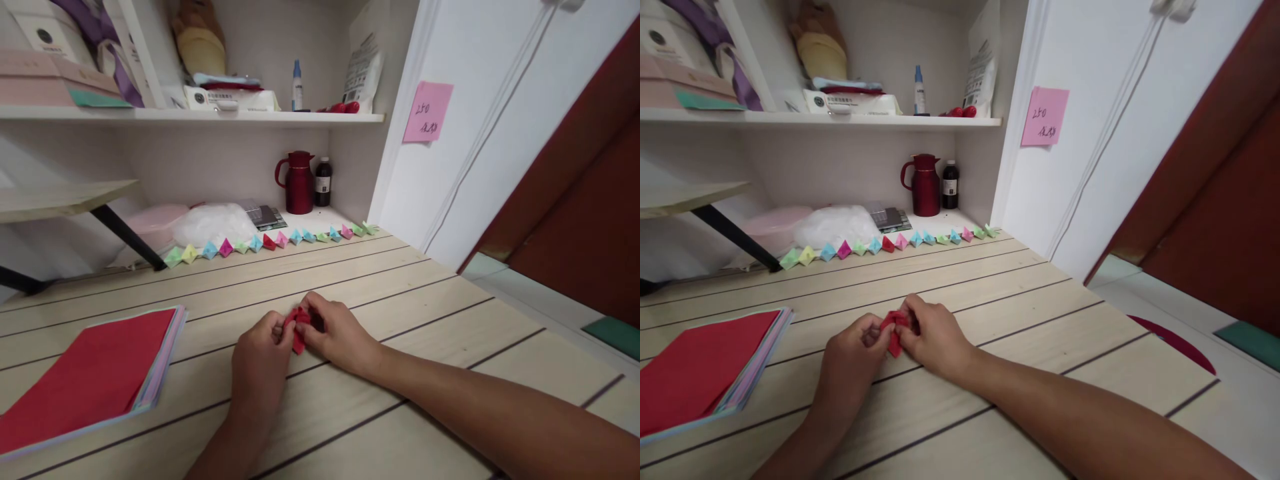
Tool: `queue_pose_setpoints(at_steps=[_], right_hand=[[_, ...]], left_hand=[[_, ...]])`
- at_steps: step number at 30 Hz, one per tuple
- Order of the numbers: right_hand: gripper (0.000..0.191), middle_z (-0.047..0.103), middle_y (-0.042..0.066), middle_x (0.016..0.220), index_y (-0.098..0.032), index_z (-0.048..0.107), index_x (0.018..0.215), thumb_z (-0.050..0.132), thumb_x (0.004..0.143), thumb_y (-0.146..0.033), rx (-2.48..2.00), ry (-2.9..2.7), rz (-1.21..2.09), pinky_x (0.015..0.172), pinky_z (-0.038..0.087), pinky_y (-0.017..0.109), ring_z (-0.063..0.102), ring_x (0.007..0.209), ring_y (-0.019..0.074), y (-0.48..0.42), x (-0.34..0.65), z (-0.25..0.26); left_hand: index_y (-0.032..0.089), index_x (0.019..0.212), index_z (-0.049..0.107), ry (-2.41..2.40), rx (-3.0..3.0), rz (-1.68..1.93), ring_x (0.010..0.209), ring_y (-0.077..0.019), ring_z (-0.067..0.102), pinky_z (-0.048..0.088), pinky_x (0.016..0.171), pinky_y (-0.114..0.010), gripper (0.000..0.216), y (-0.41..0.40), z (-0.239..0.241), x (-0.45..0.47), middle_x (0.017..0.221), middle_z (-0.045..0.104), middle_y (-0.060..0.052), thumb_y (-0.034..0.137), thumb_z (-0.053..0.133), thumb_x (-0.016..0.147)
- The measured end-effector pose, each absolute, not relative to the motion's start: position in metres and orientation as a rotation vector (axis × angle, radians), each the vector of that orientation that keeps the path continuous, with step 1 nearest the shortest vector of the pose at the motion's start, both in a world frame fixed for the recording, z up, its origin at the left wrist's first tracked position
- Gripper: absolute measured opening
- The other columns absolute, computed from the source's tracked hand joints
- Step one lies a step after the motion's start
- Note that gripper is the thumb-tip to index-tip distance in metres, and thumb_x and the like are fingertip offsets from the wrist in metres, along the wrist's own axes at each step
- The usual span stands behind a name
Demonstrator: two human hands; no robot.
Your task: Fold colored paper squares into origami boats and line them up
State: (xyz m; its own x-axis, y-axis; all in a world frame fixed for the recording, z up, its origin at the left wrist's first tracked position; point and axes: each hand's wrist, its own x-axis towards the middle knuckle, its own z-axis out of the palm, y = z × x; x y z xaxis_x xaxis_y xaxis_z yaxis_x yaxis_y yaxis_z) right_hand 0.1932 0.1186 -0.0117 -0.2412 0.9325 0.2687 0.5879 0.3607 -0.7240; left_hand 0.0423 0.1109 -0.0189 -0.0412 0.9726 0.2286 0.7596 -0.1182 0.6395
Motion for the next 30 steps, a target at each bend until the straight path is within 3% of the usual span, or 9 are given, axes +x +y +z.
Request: queue_pose_setpoints(at_steps=[6, 16, 22, 30], right_hand=[[0.018, 0.058, -0.005, 0.068, -0.023, 0.045, 0.081, 0.052, 0.071, -0.010, -1.339, -1.914, 0.588, 0.056, 0.032, 0.021, 0.050, 0.061, 0.0121, 0.1205, 0.1937, -0.0157], [0.014, 0.060, -0.004, 0.069, -0.022, 0.052, 0.081, 0.052, 0.074, -0.011, -1.343, -1.963, 0.540, 0.057, 0.032, 0.022, 0.051, 0.062, 0.0120, 0.1226, 0.1965, -0.0158], [0.016, 0.058, -0.004, 0.070, -0.021, 0.052, 0.078, 0.054, 0.070, -0.007, -1.287, -1.982, 0.539, 0.061, 0.033, 0.022, 0.050, 0.065, 0.0130, 0.1268, 0.1980, -0.0171], [0.020, 0.057, -0.005, 0.070, -0.022, 0.048, 0.078, 0.053, 0.068, -0.005, -1.328, -2.068, 0.423, 0.064, 0.029, 0.024, 0.049, 0.066, 0.0136, 0.1259, 0.1959, -0.0193]], left_hand=[[0.023, 0.066, 0.052, 1.863, 2.047, 0.859, 0.057, -0.0115, 0.052, 0.026, 0.056, -0.024, 0.017, 0.1043, -0.0185, 0.0498, 0.064, 0.063, 0.005, 0.027, 0.054, 0.083], [0.025, 0.078, 0.050, 1.965, 2.158, 0.684, 0.061, -0.0151, 0.052, 0.022, 0.054, -0.026, 0.007, 0.1049, -0.0136, 0.0475, 0.071, 0.063, 0.002, 0.020, 0.049, 0.083], [0.023, 0.072, 0.049, 1.712, 2.129, 0.767, 0.058, -0.0120, 0.053, 0.029, 0.057, -0.023, 0.013, 0.1048, -0.0207, 0.0452, 0.067, 0.061, 0.005, 0.022, 0.050, 0.084], [0.023, 0.066, 0.045, 1.851, 2.299, 0.638, 0.056, -0.0147, 0.051, 0.026, 0.056, -0.028, 0.019, 0.1022, -0.0157, 0.0498, 0.059, 0.057, 0.004, 0.020, 0.050, 0.084]])
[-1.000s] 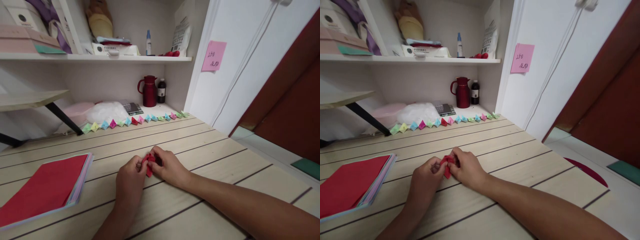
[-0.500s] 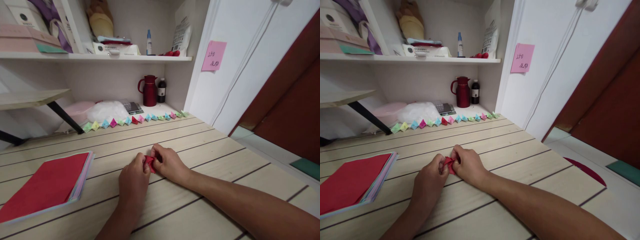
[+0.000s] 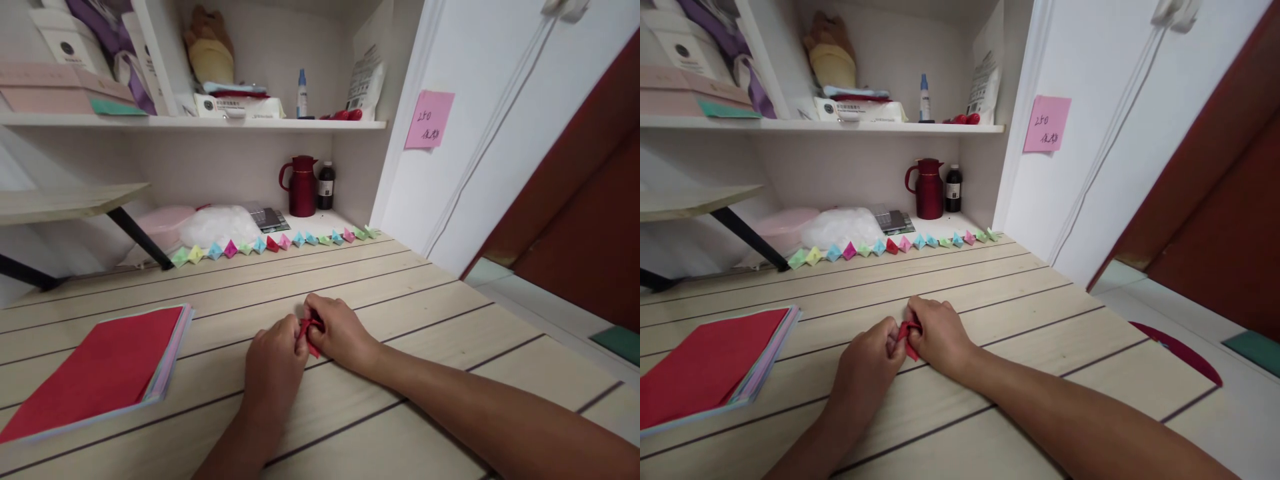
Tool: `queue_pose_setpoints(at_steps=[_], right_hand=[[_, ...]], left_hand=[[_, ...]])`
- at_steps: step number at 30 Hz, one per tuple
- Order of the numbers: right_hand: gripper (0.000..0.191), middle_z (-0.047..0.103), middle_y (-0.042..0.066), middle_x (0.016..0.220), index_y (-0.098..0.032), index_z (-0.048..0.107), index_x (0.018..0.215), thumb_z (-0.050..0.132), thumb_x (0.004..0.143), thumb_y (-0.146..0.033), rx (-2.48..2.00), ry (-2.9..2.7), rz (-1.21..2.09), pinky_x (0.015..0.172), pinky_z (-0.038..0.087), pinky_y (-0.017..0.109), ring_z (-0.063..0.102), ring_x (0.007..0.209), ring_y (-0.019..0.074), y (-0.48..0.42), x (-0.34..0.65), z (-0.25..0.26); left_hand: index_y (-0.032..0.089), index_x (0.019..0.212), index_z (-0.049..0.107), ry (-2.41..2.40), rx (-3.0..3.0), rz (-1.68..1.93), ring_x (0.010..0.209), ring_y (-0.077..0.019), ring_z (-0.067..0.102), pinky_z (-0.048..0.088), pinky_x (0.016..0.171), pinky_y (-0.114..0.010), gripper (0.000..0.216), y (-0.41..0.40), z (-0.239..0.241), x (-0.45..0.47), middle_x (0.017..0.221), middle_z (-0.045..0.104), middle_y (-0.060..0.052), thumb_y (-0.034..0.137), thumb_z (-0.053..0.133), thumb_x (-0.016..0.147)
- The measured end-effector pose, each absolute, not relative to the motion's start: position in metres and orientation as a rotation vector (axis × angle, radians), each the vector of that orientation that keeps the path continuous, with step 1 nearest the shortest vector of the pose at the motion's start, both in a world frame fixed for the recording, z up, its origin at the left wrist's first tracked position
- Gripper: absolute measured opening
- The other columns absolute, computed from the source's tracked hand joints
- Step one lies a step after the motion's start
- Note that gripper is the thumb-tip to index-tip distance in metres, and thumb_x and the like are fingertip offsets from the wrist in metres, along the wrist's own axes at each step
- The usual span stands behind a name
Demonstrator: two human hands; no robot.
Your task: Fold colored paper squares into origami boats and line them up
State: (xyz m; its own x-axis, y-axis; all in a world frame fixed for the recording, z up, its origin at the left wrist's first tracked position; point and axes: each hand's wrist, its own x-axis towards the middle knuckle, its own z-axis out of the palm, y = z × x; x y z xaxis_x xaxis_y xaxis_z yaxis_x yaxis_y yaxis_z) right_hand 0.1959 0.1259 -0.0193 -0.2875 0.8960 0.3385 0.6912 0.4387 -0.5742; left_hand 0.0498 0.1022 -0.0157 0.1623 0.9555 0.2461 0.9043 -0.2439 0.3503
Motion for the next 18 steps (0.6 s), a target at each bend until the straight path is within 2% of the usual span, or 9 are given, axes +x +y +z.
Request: queue_pose_setpoints(at_steps=[4, 8, 11, 15, 18], right_hand=[[0.023, 0.060, -0.003, 0.076, -0.021, 0.052, 0.078, 0.055, 0.067, -0.002, -1.267, -2.119, 0.436, 0.067, 0.031, 0.025, 0.052, 0.073, 0.0145, 0.126, 0.201, -0.020], [0.023, 0.064, 0.000, 0.085, -0.021, 0.058, 0.084, 0.057, 0.071, -0.002, -1.236, -2.184, 0.376, 0.078, 0.033, 0.029, 0.054, 0.085, 0.0178, 0.124, 0.209, -0.020], [0.019, 0.063, 0.003, 0.088, -0.021, 0.060, 0.087, 0.058, 0.076, -0.006, -1.255, -2.234, 0.282, 0.079, 0.034, 0.030, 0.053, 0.088, 0.0193, 0.121, 0.211, -0.020], [0.015, 0.062, 0.004, 0.089, -0.021, 0.060, 0.086, 0.059, 0.078, -0.009, -1.275, -2.259, 0.203, 0.077, 0.034, 0.031, 0.052, 0.087, 0.0200, 0.119, 0.210, -0.021], [0.020, 0.062, 0.002, 0.087, -0.021, 0.058, 0.085, 0.059, 0.073, -0.005, -1.269, -2.209, 0.299, 0.077, 0.034, 0.030, 0.052, 0.086, 0.0189, 0.122, 0.209, -0.022]], left_hand=[[0.023, 0.070, 0.049, 1.853, 2.345, 0.603, 0.062, -0.0163, 0.056, 0.031, 0.061, -0.029, 0.016, 0.099, -0.016, 0.046, 0.064, 0.059, 0.003, 0.013, 0.049, 0.082], [0.022, 0.078, 0.054, 1.793, 2.368, 0.654, 0.077, -0.0169, 0.062, 0.038, 0.071, -0.030, 0.015, 0.096, -0.017, 0.043, 0.083, 0.065, 0.000, 0.007, 0.051, 0.079], [0.023, 0.086, 0.056, 1.799, 2.321, 0.733, 0.088, -0.0187, 0.063, 0.041, 0.074, -0.030, 0.014, 0.095, -0.017, 0.042, 0.093, 0.065, -0.001, 0.010, 0.056, 0.080], [0.023, 0.092, 0.058, 1.761, 2.286, 0.808, 0.086, -0.0187, 0.063, 0.044, 0.071, -0.030, 0.015, 0.095, -0.017, 0.040, 0.100, 0.064, -0.002, 0.015, 0.062, 0.080], [0.024, 0.101, 0.060, 1.731, 2.282, 0.835, 0.080, -0.0170, 0.063, 0.045, 0.071, -0.030, 0.024, 0.097, -0.019, 0.040, 0.104, 0.064, -0.002, 0.015, 0.064, 0.080]])
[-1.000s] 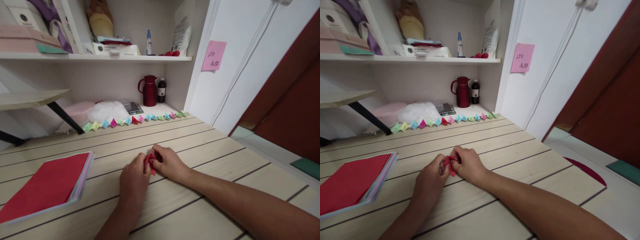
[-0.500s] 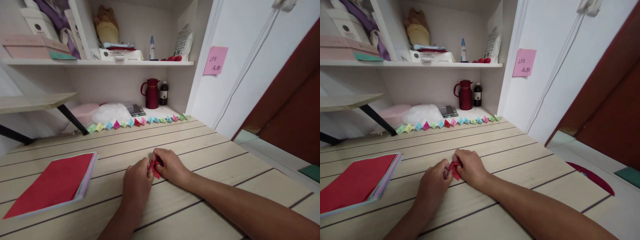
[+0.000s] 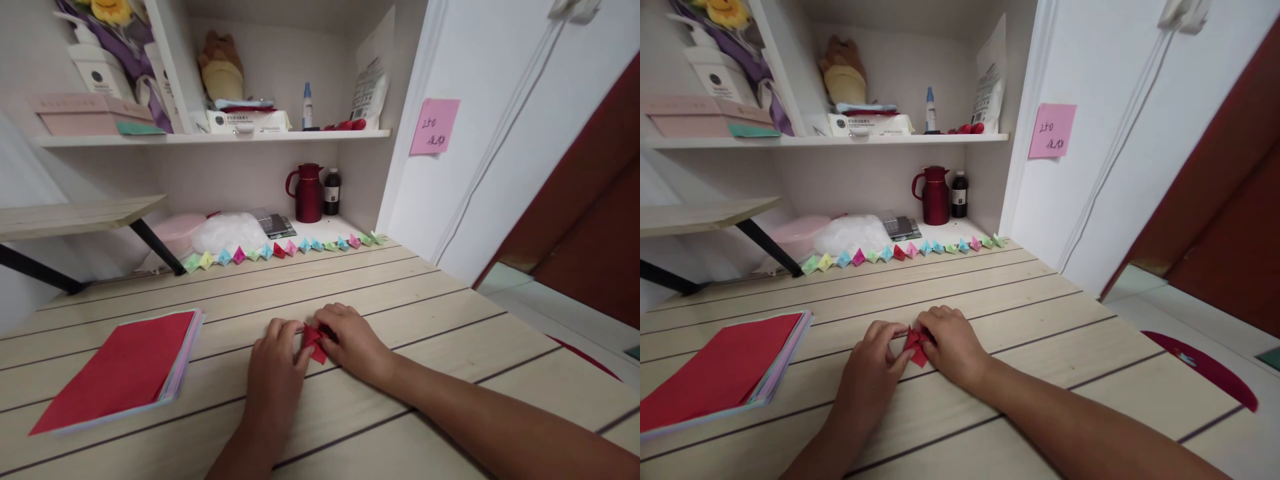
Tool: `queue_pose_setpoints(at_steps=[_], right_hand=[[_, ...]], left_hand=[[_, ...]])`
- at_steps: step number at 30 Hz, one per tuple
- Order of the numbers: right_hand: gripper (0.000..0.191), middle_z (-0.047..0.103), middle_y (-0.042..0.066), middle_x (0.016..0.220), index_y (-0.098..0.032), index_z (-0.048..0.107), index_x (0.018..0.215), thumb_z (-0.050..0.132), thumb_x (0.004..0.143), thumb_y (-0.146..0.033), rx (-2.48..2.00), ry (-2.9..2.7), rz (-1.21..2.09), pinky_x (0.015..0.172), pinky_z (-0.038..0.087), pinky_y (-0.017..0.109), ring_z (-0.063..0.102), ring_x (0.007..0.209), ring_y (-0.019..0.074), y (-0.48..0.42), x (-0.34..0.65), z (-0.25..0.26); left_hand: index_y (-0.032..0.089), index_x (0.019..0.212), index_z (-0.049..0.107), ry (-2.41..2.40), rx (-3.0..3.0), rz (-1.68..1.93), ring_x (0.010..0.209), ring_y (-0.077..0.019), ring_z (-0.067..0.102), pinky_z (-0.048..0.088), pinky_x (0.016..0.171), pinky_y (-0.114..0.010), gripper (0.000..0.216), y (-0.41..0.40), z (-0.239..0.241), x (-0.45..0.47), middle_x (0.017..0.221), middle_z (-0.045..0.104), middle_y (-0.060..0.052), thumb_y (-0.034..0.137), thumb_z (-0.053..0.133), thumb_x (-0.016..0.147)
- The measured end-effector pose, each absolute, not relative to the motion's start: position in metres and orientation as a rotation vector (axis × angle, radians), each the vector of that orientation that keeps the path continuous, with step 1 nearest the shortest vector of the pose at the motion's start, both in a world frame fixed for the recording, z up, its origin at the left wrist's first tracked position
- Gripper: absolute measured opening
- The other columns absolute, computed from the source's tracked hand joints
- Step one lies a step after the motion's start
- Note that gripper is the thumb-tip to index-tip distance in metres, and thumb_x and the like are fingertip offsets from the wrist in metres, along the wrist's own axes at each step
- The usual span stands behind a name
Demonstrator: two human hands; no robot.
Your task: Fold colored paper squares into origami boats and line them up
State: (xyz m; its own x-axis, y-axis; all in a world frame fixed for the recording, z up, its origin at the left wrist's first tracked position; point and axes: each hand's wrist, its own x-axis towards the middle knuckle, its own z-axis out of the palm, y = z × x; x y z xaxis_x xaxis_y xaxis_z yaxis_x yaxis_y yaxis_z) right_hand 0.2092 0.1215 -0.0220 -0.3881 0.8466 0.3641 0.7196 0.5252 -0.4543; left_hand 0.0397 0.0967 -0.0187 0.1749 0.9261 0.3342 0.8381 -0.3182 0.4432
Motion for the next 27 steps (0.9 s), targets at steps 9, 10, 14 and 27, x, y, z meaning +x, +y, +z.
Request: queue_pose_setpoints(at_steps=[9, 10, 14, 27], right_hand=[[0.022, 0.060, -0.002, 0.078, -0.021, 0.054, 0.081, 0.058, 0.069, -0.003, -1.259, -2.152, 0.357, 0.075, 0.033, 0.029, 0.051, 0.079, 0.0169, 0.123, 0.206, -0.021], [0.023, 0.059, -0.002, 0.079, -0.021, 0.053, 0.081, 0.058, 0.069, -0.003, -1.261, -2.145, 0.355, 0.075, 0.033, 0.029, 0.051, 0.079, 0.0168, 0.123, 0.206, -0.022], [0.026, 0.058, 0.000, 0.087, -0.021, 0.055, 0.081, 0.056, 0.067, 0.001, -1.223, -2.134, 0.365, 0.075, 0.036, 0.027, 0.053, 0.084, 0.0162, 0.122, 0.207, -0.024], [0.022, 0.067, 0.002, 0.107, -0.026, 0.073, 0.090, 0.065, 0.078, -0.010, -1.125, -2.335, 0.422, 0.091, 0.041, 0.036, 0.060, 0.099, 0.0201, 0.123, 0.233, -0.010]], left_hand=[[0.022, 0.098, 0.065, 1.736, 2.492, 0.650, 0.086, -0.0205, 0.061, 0.040, 0.078, -0.035, 0.020, 0.101, -0.013, 0.048, 0.092, 0.067, -0.002, 0.013, 0.054, 0.084], [0.023, 0.098, 0.065, 1.745, 2.529, 0.613, 0.086, -0.0206, 0.061, 0.039, 0.077, -0.035, 0.023, 0.101, -0.012, 0.049, 0.090, 0.067, -0.002, 0.010, 0.052, 0.084], [0.025, 0.101, 0.068, 1.742, 2.669, 0.431, 0.082, -0.0204, 0.061, 0.040, 0.073, -0.035, 0.031, 0.098, -0.010, 0.048, 0.089, 0.066, -0.003, 0.007, 0.046, 0.086], [0.021, 0.140, 0.046, 1.618, 2.533, 0.357, 0.128, -0.0298, 0.048, 0.035, 0.106, -0.050, 0.058, 0.113, -0.013, -0.001, 0.142, 0.052, -0.012, 0.029, 0.061, 0.085]])
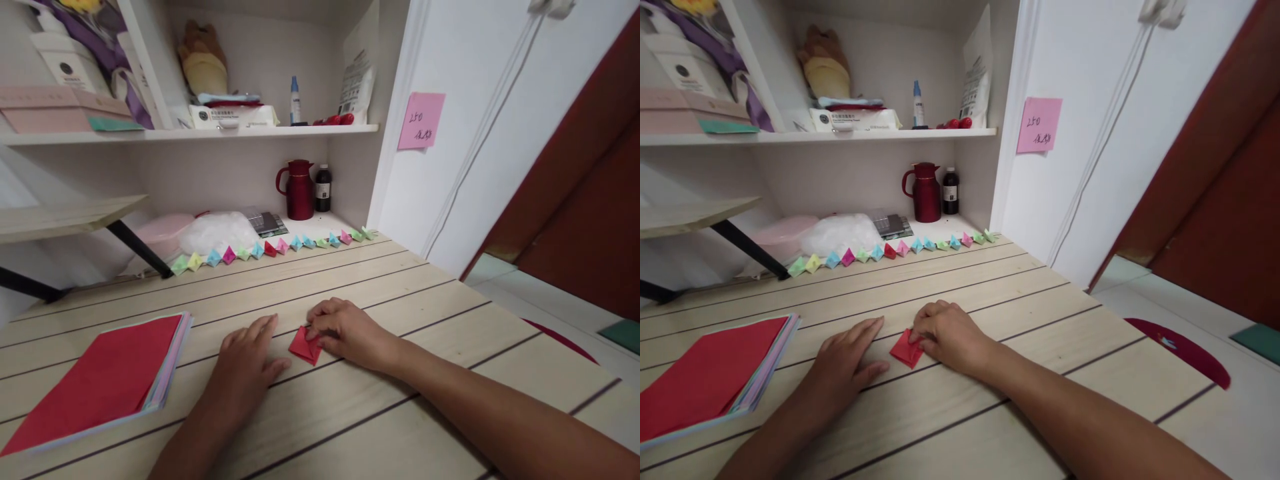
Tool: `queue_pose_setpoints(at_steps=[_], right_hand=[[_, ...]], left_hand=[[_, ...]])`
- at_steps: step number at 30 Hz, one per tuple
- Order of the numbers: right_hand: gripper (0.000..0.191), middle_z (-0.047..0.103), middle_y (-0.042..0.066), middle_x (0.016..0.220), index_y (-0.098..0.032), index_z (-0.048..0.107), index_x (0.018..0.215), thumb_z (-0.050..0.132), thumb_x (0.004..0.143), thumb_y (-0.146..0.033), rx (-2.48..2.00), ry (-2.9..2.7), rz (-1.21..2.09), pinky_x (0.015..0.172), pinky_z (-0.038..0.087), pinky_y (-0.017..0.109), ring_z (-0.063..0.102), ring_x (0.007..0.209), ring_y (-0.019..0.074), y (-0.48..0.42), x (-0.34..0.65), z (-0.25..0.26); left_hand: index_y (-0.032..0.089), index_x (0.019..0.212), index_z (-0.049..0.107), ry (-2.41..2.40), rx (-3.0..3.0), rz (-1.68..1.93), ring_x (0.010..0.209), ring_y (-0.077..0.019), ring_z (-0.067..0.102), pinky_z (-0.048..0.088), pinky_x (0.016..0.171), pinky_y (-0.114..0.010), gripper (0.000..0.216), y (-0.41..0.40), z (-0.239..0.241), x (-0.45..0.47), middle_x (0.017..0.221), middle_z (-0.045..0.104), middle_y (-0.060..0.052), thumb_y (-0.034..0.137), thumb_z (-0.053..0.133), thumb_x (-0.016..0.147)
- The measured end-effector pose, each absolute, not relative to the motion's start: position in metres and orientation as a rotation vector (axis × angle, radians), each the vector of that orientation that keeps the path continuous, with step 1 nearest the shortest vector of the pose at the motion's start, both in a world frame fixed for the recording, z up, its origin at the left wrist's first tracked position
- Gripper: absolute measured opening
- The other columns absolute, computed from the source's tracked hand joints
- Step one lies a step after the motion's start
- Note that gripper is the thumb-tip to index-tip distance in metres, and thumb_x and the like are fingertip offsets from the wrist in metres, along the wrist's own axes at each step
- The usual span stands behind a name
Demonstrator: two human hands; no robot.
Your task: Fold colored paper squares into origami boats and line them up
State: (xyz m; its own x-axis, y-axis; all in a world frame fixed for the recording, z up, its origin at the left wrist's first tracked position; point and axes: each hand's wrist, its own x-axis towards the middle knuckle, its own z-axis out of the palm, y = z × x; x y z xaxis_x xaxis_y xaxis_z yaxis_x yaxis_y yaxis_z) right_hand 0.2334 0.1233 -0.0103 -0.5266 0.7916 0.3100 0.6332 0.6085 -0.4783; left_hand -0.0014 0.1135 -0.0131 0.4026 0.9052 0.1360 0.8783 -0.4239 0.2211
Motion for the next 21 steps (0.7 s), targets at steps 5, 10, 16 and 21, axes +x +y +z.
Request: queue_pose_setpoints(at_steps=[5, 10, 16, 21], right_hand=[[0.027, 0.066, 0.004, 0.116, -0.027, 0.074, 0.099, 0.065, 0.079, -0.010, -1.116, -2.436, 0.441, 0.094, 0.042, 0.037, 0.060, 0.105, 0.0217, 0.122, 0.239, -0.002], [0.031, 0.063, 0.005, 0.123, -0.029, 0.071, 0.108, 0.068, 0.080, -0.016, -1.039, -2.503, 0.503, 0.099, 0.039, 0.039, 0.057, 0.113, 0.0226, 0.124, 0.247, 0.003], [0.042, 0.062, 0.005, 0.120, -0.027, 0.067, 0.115, 0.073, 0.075, -0.015, -1.015, -2.440, 0.663, 0.094, 0.043, 0.032, 0.057, 0.109, 0.0197, 0.127, 0.253, 0.006], [0.021, 0.064, 0.003, 0.111, -0.025, 0.073, 0.095, 0.074, 0.076, -0.016, -1.033, -2.427, 0.611, 0.091, 0.044, 0.031, 0.060, 0.101, 0.0181, 0.127, 0.250, 0.004]], left_hand=[[0.036, 0.128, 0.058, 1.354, 2.537, 0.630, 0.113, -0.0212, 0.059, 0.047, 0.097, -0.041, 0.039, 0.120, -0.013, -0.010, 0.130, 0.059, -0.005, 0.028, 0.050, 0.091], [0.041, 0.115, 0.066, 1.181, 2.745, 0.546, 0.117, -0.0253, 0.056, 0.047, 0.096, -0.047, 0.032, 0.117, -0.014, 0.001, 0.133, 0.058, -0.003, 0.025, 0.054, 0.090], [0.039, 0.120, 0.063, 1.154, 2.730, 0.544, 0.111, -0.0238, 0.058, 0.047, 0.093, -0.045, 0.038, 0.116, -0.015, 0.012, 0.121, 0.066, -0.001, 0.022, 0.060, 0.087], [0.036, 0.111, 0.068, 1.198, 2.650, 0.561, 0.109, -0.0232, 0.058, 0.045, 0.093, -0.044, 0.033, 0.118, -0.016, 0.014, 0.119, 0.067, 0.001, 0.021, 0.065, 0.082]])
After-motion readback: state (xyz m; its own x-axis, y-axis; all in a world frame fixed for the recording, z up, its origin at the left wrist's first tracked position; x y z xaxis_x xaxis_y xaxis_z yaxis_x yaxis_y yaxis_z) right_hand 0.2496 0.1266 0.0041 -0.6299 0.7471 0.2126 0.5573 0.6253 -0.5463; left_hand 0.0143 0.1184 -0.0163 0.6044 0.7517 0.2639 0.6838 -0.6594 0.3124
